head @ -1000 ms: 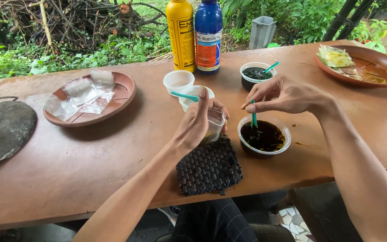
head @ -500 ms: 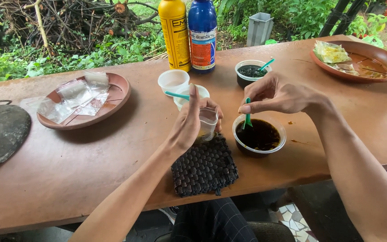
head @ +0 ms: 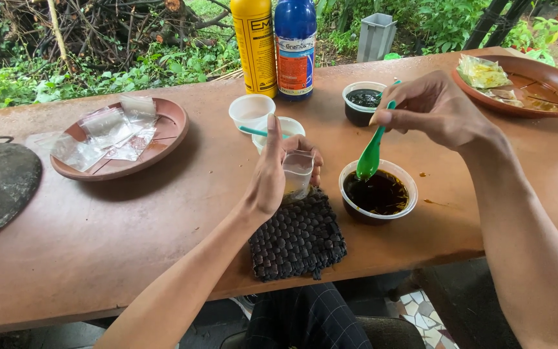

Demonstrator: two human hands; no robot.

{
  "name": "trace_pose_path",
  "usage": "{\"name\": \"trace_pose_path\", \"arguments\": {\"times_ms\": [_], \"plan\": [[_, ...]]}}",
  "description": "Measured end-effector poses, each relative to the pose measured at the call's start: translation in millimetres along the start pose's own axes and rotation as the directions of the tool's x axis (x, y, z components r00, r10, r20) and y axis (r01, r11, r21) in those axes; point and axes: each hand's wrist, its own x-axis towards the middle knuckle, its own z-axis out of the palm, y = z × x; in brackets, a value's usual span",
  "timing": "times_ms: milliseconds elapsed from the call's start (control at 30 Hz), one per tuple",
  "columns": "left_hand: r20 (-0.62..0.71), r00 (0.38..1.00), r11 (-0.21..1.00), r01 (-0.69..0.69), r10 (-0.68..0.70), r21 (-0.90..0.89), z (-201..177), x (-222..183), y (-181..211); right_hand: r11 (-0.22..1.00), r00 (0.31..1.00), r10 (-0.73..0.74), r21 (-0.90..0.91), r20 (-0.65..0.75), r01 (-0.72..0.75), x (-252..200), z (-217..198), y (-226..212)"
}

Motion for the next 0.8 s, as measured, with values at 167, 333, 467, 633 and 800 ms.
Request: {"name": "trace_pose_path", "arguments": {"times_ms": [167,333,467,633,800], "plan": [[0.009,0.999,0.999,-0.034,0.034,0.006,-1,1,-1,1.0,0.989,-0.001,0.026,-0.147,0.005,0,-2,6],[-0.018,0.998,0.999,-0.053,0.053,-0.001,-3,4,-4,0.998,0.996,0.056,0.022,-0.074,-0.054,5,-2,10],[-0.011,0.997,0.996,-0.074,0.075,0.041,-3,3,-5,0.994,0.996,0.078,0.071,0.029,-0.08,7,3,9],[-0.017,0.998,0.996,-0.065,0.066,0.056,-2,2,-2,0.993,0.995,0.091,0.067,0.047,-0.094,9,5,12],[-0.019,0.998,0.996,-0.065,0.067,0.063,-1,2,-1,0.994,0.994,0.087,0.067,0.065,-0.092,9,6,12]]}}
